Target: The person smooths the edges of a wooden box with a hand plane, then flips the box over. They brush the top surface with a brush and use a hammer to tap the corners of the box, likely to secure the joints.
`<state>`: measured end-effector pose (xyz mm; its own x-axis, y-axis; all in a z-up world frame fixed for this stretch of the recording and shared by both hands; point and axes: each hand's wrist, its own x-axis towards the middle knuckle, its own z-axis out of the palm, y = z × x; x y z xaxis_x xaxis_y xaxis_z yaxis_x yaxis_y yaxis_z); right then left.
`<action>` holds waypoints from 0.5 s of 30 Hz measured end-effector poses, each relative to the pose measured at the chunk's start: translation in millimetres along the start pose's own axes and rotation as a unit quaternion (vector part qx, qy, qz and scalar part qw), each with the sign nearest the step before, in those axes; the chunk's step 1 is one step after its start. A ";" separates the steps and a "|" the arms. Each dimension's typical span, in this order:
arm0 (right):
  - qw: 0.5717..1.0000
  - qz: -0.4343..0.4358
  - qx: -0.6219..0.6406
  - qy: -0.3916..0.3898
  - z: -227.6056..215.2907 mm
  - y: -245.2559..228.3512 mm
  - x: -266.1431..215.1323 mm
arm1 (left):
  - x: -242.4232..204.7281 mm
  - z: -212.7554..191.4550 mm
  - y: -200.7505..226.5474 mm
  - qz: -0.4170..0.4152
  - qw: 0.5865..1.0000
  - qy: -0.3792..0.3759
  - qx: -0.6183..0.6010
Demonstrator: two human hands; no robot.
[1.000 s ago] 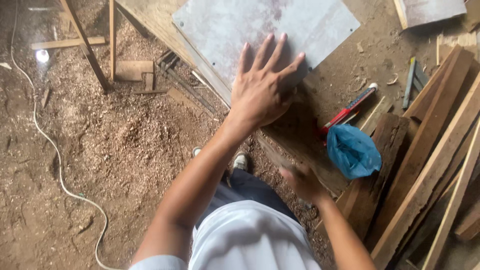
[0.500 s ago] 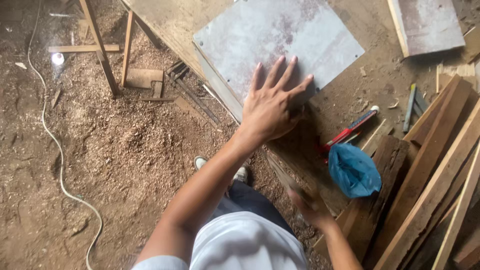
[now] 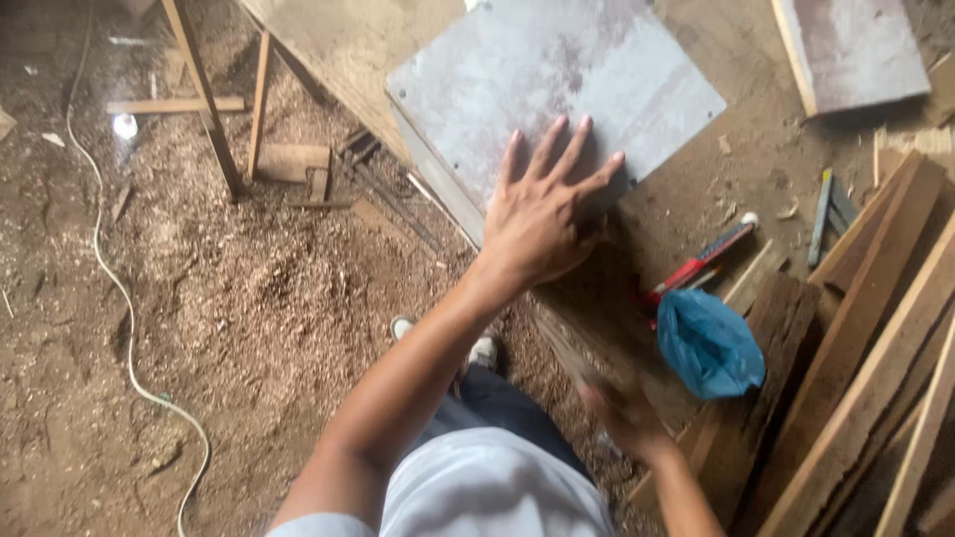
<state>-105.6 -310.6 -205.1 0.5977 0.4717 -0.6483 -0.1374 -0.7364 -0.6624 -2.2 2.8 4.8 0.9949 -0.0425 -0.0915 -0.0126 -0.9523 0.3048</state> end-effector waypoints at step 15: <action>0.898 -0.368 -0.182 0.161 -1.8 7.1 -19.8 | 1.4 4.2 4.4 -0.015 1.000 -0.001 -0.023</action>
<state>-117.0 -326.0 -196.3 0.6261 0.7739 0.0951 0.6198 -0.4200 -0.6629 -1.3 -2.7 2.0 0.9945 -0.0157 -0.1033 0.0210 -0.9384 0.3448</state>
